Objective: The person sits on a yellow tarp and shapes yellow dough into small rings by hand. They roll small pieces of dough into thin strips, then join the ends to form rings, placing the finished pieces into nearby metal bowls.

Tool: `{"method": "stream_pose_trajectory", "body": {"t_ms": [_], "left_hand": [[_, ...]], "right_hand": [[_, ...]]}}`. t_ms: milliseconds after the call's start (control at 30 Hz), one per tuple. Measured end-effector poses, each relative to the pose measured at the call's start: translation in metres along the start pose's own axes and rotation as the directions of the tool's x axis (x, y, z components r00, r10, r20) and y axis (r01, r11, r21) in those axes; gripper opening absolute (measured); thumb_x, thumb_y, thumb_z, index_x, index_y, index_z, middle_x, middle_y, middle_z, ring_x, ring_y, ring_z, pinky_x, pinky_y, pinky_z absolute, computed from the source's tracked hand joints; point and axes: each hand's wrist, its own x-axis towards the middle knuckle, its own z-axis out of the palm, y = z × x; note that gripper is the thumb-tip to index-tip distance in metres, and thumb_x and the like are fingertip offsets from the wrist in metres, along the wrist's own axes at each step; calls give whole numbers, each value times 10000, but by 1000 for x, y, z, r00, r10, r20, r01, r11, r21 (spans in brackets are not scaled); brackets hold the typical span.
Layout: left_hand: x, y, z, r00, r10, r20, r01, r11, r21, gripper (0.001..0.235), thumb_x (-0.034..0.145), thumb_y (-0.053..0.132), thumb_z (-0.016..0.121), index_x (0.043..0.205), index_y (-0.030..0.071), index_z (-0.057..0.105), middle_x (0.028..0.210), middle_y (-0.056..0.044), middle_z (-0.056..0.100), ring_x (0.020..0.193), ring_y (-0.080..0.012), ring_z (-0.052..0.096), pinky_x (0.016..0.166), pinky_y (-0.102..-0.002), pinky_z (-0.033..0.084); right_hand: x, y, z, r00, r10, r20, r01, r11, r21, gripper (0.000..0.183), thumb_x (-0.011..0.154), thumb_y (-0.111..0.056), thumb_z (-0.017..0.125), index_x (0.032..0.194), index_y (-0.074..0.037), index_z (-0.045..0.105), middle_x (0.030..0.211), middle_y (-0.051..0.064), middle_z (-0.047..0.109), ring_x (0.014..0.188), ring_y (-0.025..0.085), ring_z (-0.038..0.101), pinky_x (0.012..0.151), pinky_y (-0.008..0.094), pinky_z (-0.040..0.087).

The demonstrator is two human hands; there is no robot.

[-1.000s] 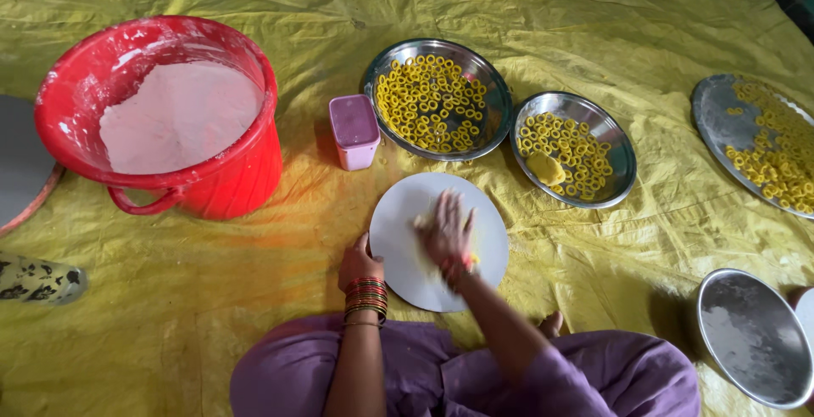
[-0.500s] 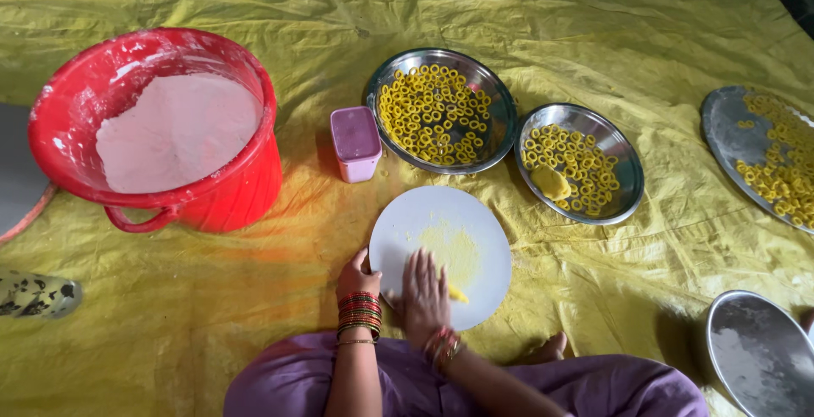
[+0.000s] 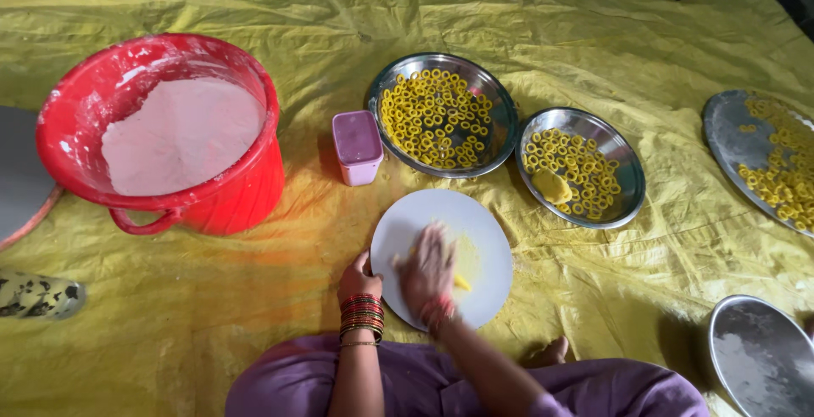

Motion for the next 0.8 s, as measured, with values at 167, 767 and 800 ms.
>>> {"method": "stream_pose_trajectory", "body": {"t_ms": [167,767,800], "left_hand": [[1,-1,0,1000,27,-11,-26,998,50,644,801,191,781,1397,344,591,1284,-75,684,1140,-296,679,984,-432,550],[-7,11,-11,999,53,11,-54,993,101,593,823,212,780,1382,299,601,1270,-101,696,1176,-305,663,981,-443,545],[-8,12,-11,999,46,11,-47,993,108,605,817,212,782,1384,305,594,1281,-96,687,1180,-304,658,984,-445,541]], "right_hand": [[-54,-6,10,951,-287,114,297,952,-79,941,971,-525,422,1592,71,41,1680,277,14,1555,372,4,1222,530,3],[-70,-4,11,987,-163,-2,163,984,68,1032,973,-669,413,1553,93,29,1638,308,0,1541,409,-12,1235,546,47],[-73,-3,6,966,-220,135,212,974,77,1045,974,-675,402,1548,97,-5,1633,318,-35,1529,414,-38,1224,555,32]]}}
